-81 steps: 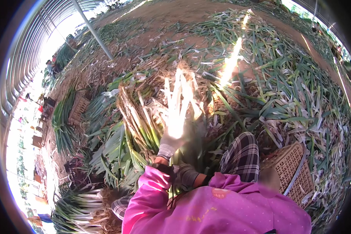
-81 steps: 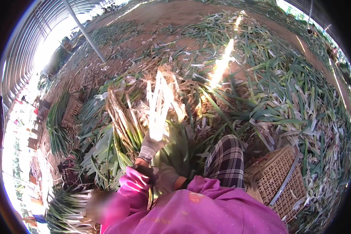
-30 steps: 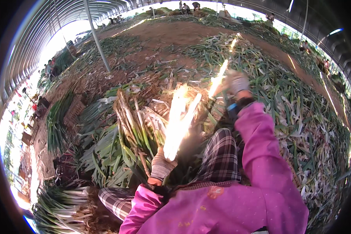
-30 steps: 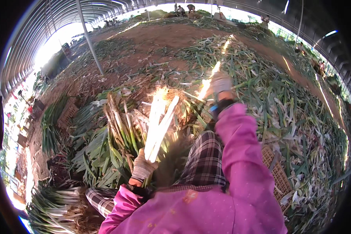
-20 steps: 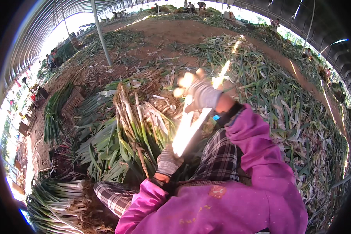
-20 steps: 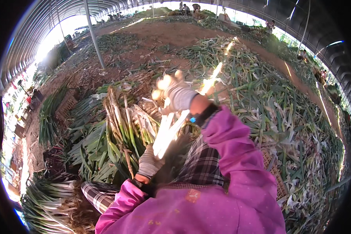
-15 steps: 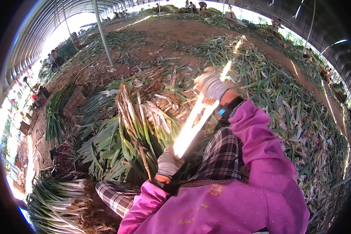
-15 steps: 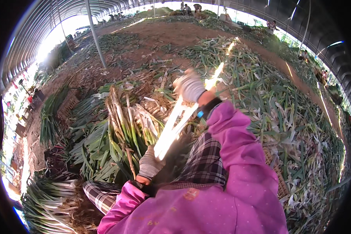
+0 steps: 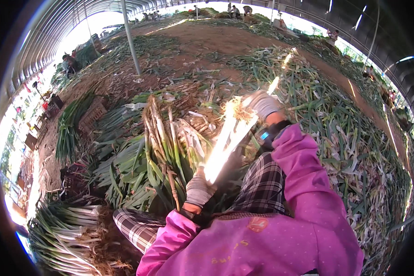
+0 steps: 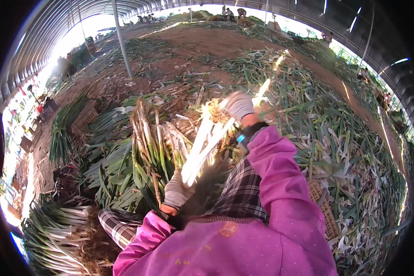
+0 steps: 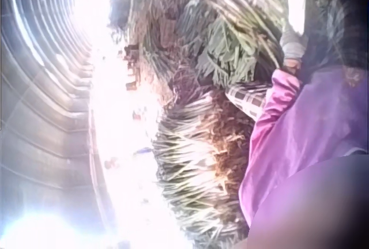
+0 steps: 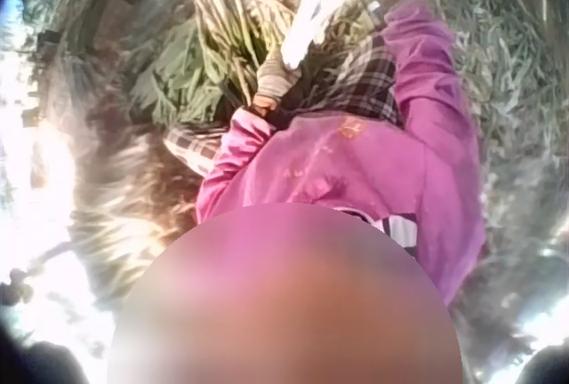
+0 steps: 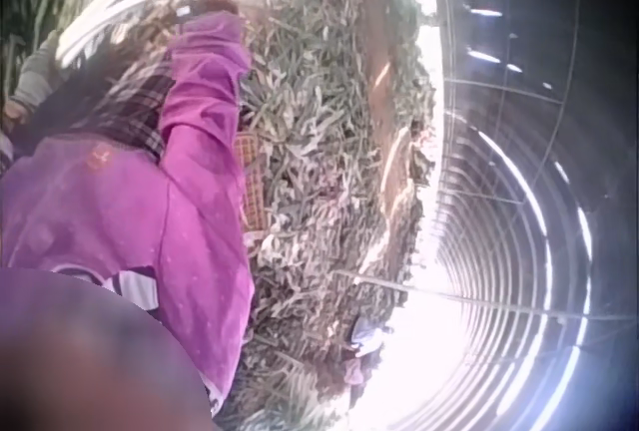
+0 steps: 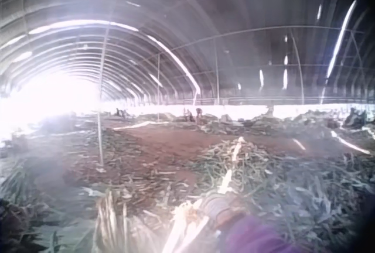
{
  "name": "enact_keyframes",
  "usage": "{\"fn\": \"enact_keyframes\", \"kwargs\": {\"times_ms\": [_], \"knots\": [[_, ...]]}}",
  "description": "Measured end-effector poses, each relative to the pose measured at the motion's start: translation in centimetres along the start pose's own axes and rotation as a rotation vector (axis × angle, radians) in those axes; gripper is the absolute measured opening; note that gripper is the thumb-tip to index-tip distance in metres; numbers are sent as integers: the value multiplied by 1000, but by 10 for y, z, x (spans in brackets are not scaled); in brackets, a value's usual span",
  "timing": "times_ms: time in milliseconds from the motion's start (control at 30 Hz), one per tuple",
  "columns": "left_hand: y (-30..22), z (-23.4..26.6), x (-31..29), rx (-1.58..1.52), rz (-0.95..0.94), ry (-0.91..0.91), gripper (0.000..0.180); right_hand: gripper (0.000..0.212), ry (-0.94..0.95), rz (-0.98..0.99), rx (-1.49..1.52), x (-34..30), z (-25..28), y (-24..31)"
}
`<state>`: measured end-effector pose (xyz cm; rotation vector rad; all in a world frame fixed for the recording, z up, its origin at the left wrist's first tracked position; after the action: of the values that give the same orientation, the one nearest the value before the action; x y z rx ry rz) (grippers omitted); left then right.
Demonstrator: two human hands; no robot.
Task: The person peels the outer layers from leeks by hand and tosses the cleaned leeks onto a pile.
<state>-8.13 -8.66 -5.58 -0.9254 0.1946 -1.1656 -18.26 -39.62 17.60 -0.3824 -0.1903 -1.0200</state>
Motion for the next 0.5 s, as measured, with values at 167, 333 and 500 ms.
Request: {"fn": "enact_keyframes", "kwargs": {"times_ms": [167, 333, 500], "knots": [[-68, 14, 22, -1615, 843, -219, 12, 32, -45, -215, 200, 19, 3, -161], [-39, 40, 2, 96, -513, -88, 21, 32, -14, 508, 55, -47, -43, 0], [-116, 87, -8, -149, -84, 75, 45, 33, -109, 404, 220, -69, -82, -58]]}}
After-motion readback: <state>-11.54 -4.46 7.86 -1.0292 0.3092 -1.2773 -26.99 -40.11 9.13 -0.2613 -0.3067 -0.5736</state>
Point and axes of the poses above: each hand's wrist, its own x-axis towards the middle knuckle, its own z-axis out of the back of the hand, y = z × x, the point moved 3 cm from there along x, towards the middle knuckle, and after that the axes turned 11 degrees about -z, right-handed, at the moved point
